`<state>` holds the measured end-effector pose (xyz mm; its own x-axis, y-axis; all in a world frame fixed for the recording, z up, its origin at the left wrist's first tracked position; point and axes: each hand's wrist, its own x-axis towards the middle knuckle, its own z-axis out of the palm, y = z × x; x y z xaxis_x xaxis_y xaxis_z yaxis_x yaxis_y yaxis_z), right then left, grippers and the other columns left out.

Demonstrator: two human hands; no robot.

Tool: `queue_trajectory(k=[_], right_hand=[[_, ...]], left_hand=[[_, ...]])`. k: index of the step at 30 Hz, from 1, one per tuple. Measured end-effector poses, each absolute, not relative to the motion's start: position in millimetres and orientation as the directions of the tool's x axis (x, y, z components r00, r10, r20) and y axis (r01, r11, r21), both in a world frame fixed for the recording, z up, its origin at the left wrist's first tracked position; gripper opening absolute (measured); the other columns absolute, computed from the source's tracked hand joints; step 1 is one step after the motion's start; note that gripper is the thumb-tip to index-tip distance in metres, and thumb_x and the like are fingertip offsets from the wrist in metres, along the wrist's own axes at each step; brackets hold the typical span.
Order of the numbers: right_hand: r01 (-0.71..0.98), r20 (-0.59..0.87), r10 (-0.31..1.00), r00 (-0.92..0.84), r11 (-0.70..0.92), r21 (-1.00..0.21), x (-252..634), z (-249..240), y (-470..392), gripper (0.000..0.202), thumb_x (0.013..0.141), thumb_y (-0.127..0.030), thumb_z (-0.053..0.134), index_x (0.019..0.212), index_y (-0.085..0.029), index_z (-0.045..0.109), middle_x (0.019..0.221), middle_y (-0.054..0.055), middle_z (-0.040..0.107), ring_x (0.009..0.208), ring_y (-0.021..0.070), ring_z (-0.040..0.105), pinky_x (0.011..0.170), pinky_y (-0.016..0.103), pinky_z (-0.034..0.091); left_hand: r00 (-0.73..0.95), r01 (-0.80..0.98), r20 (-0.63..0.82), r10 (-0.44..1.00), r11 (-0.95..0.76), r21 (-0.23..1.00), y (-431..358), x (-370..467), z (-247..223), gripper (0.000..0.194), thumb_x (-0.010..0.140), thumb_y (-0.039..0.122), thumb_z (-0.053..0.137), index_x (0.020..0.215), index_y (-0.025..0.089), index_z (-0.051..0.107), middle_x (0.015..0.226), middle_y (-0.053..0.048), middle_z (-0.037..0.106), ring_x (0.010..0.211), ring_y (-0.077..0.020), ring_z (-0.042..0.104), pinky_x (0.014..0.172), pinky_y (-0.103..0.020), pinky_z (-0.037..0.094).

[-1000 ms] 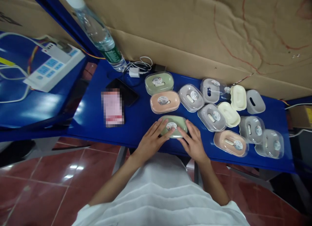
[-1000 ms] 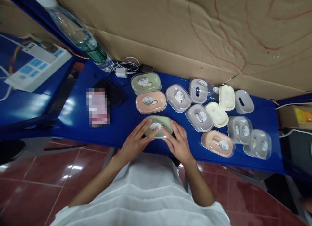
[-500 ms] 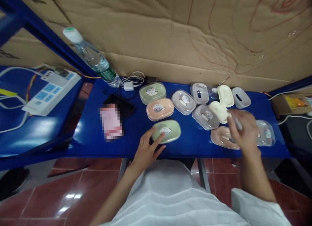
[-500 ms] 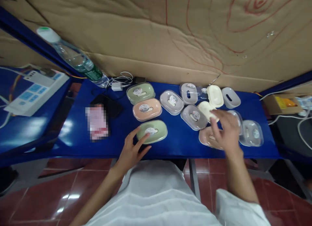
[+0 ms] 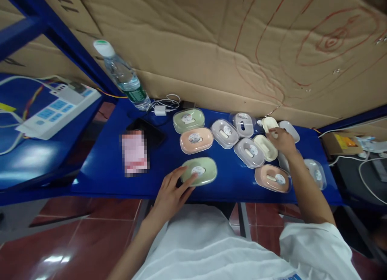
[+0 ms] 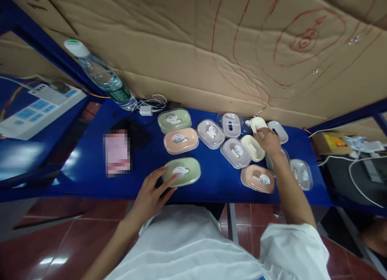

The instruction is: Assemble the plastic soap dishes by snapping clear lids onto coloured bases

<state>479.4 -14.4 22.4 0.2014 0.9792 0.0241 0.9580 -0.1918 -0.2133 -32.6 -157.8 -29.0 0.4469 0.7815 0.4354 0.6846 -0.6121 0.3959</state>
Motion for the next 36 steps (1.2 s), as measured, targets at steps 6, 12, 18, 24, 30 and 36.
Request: queue_trajectory(k=[6,12,18,24,30,36], right_hand=[[0.945,0.256,0.959,0.125,-0.037,-0.324,467,50,-33,0.030,0.104,-0.052,0.053,0.108,-0.027,0.069,0.135,0.019,0.073,0.128,0.0367,0.068,0.113,0.055,0.052],[0.814,0.303,0.888,-0.345,0.444,-0.375,372,62,-150,0.019,0.104,-0.031,0.069,0.122,-0.030,0.073,0.140,0.008,0.073,0.132,0.0288,0.071,0.106,0.050,0.064],[0.679,0.269,0.780,-0.565,0.625,-0.385,294,20,-182,0.025,0.105,-0.023,0.066,0.129,-0.026,0.075,0.136,0.008,0.076,0.134,0.0263,0.071,0.110,0.046,0.065],[0.804,0.224,0.857,-0.465,0.514,-0.298,339,60,-88,0.029,0.110,-0.034,0.059,0.132,-0.028,0.077,0.140,0.006,0.076,0.134,0.0277,0.069,0.119,0.054,0.054],[0.916,-0.193,0.918,-0.347,0.288,-0.280,383,80,14,0.031,0.108,-0.034,0.057,0.123,-0.019,0.079,0.128,0.010,0.081,0.117,0.0269,0.076,0.107,0.041,0.056],[0.950,-0.316,0.900,-0.299,0.250,-0.186,370,67,32,0.036,0.099,-0.040,0.071,0.129,-0.021,0.078,0.127,0.011,0.081,0.111,0.0282,0.078,0.095,0.035,0.058]], left_hand=[[0.458,0.697,0.439,0.773,-0.619,0.362,-160,-49,-20,0.053,0.102,0.020,0.070,0.153,0.032,0.060,0.148,-0.016,0.063,0.138,-0.0343,0.064,0.109,-0.051,0.058],[0.362,0.766,0.477,0.801,-0.548,0.338,-158,-75,-23,0.060,0.098,0.015,0.072,0.154,0.030,0.057,0.146,-0.018,0.063,0.136,-0.0376,0.064,0.108,-0.055,0.058],[0.354,0.528,0.629,0.692,-0.703,0.476,-168,-22,-5,0.042,0.097,0.019,0.070,0.138,0.026,0.065,0.127,-0.012,0.071,0.117,-0.0290,0.070,0.106,-0.050,0.056],[0.737,0.438,0.404,0.542,-0.838,0.326,-163,31,8,0.044,0.106,0.032,0.066,0.148,0.021,0.061,0.140,-0.013,0.072,0.129,-0.0302,0.068,0.117,-0.050,0.049],[0.734,0.455,0.367,0.572,-0.815,0.360,-168,22,4,0.041,0.106,0.028,0.064,0.147,0.020,0.063,0.142,-0.014,0.070,0.130,-0.0301,0.068,0.111,-0.047,0.055],[0.600,0.434,0.525,0.604,-0.796,0.421,-187,-11,2,0.033,0.100,0.010,0.062,0.130,0.020,0.070,0.114,-0.009,0.078,0.107,-0.0222,0.073,0.101,-0.040,0.058]])
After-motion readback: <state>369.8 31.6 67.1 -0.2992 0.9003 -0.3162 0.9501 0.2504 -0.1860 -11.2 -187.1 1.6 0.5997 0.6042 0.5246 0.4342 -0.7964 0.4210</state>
